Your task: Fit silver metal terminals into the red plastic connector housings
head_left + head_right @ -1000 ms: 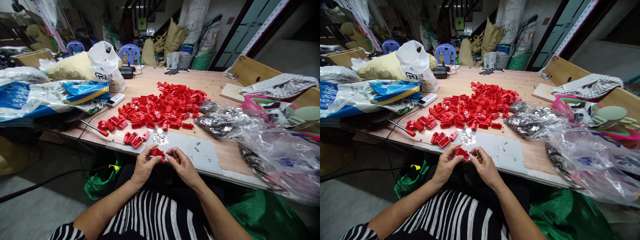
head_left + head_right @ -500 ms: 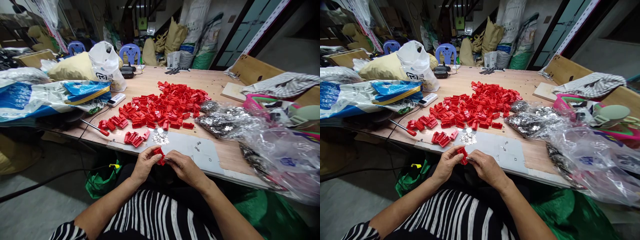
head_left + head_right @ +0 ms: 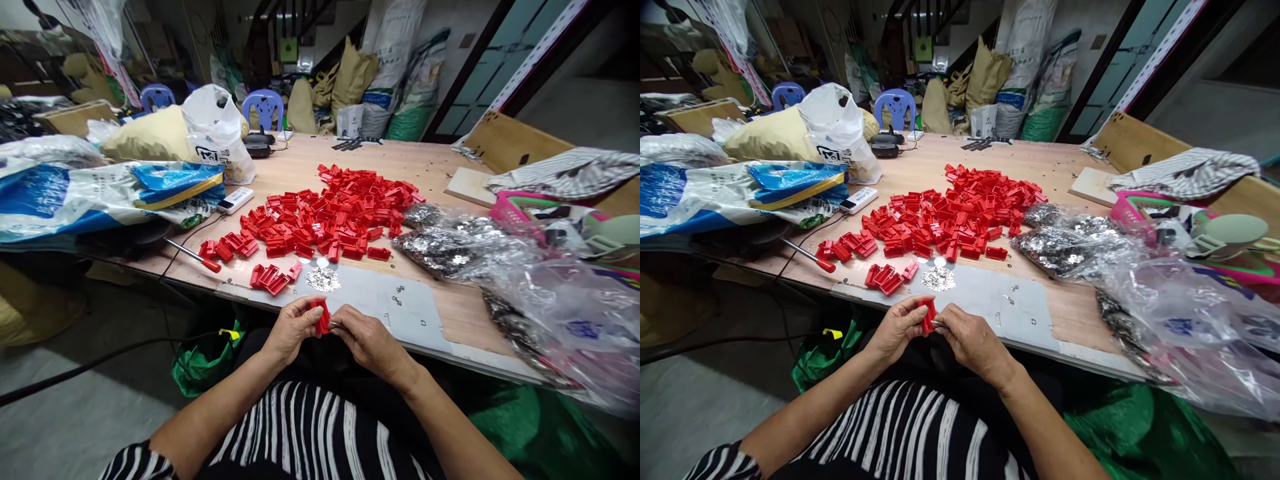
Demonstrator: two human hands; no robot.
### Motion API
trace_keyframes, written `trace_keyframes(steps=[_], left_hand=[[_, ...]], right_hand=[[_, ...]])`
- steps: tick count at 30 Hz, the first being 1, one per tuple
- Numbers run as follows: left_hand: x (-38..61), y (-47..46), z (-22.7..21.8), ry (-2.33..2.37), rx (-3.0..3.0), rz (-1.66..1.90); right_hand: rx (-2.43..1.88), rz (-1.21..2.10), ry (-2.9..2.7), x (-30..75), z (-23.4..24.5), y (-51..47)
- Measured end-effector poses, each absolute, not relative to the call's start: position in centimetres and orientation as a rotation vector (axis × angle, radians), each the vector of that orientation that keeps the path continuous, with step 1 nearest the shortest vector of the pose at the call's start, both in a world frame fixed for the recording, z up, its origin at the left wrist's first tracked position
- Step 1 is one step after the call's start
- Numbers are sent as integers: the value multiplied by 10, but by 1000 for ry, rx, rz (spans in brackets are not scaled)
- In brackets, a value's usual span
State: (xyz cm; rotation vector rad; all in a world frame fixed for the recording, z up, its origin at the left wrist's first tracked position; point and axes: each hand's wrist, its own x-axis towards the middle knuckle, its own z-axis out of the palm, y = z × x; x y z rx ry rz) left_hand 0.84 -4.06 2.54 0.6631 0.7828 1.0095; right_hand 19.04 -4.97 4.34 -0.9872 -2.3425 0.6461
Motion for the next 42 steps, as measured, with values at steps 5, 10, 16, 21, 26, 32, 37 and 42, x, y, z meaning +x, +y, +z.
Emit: trace_keyframes(steps=[5, 10, 16, 21, 26, 32, 37, 42], left_hand=[[6, -39, 25, 785, 666, 965], [3, -37, 26, 781, 701, 946], [2, -35, 30, 815, 774, 921], [1, -34, 30, 816, 804, 895], [1, -34, 31, 835, 787, 887], [0, -32, 28, 828, 714, 852], [-2, -30, 24, 832, 666, 842], [-3, -28, 26, 854, 655, 861]], right_hand=[[-965, 687, -2341, 190, 44, -49], [-968, 704, -2394, 190, 48, -48], [-995, 731, -2371, 188, 52, -47], [-942, 815, -2330, 190, 52, -45], [-919, 757, -2401, 192, 54, -44], [-917, 581, -2568, 189, 58, -45], [-938, 532, -2554, 187, 55, -46], [-957, 501, -2460, 187, 51, -46]])
